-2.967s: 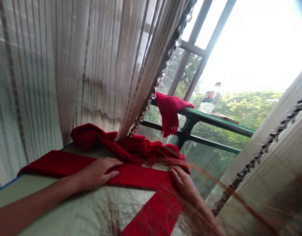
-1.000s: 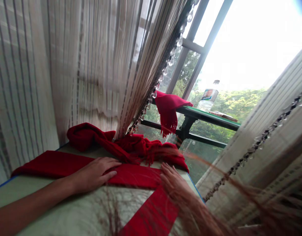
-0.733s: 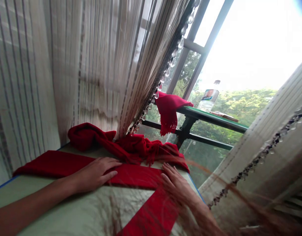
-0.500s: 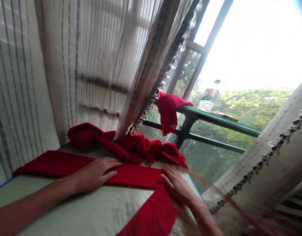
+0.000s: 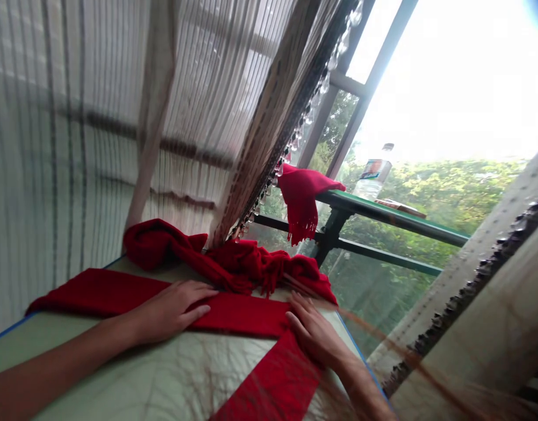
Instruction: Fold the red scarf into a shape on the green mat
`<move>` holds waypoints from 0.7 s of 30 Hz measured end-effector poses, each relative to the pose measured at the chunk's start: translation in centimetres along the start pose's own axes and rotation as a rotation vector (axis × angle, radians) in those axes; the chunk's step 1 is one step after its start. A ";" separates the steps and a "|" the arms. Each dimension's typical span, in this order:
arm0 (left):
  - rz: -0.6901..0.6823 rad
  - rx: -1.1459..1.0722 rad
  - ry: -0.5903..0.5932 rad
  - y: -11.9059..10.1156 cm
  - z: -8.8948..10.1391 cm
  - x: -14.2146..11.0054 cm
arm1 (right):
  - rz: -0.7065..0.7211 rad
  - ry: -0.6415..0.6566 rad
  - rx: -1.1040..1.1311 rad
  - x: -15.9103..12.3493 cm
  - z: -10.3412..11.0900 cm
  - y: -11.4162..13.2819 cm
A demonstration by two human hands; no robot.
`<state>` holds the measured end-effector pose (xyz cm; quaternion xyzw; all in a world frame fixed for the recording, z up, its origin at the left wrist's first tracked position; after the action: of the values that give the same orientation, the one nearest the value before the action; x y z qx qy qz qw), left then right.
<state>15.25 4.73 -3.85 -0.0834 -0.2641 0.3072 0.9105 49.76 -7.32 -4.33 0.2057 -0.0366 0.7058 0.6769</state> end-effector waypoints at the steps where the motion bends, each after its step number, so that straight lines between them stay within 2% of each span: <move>1: -0.001 -0.003 -0.004 0.1 0.0 0.0 | 0.001 0.021 -0.006 0.0 -0.1 0.1; 6: -0.034 -0.011 -0.015 0.5 -0.2 -0.1 | -0.002 0.042 -0.023 -0.1 0.0 0.3; 11: -0.079 0.042 0.070 0.2 -1.2 -0.7 | 0.000 0.048 -0.023 0.0 0.1 0.4; 16: -0.130 0.033 0.165 -2.6 -0.8 -1.3 | -0.011 0.035 -0.015 0.0 -0.1 0.3; 21: -0.048 0.041 0.303 -5.4 1.1 -1.0 | -0.020 0.008 0.004 0.0 -1.1 -0.7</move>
<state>16.80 -0.19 -1.68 -0.1038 -0.1191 0.2748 0.9484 50.19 -6.86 -5.49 0.2047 -0.0303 0.6999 0.6836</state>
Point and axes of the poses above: each hand's wrist, its own x-axis towards the middle knuckle, its own z-axis out of the back of the hand, y = z × x, the point moved 2 cm from there along x, towards the middle knuckle, and after that the axes turned 10 degrees about -y, right-handed, at the moved point
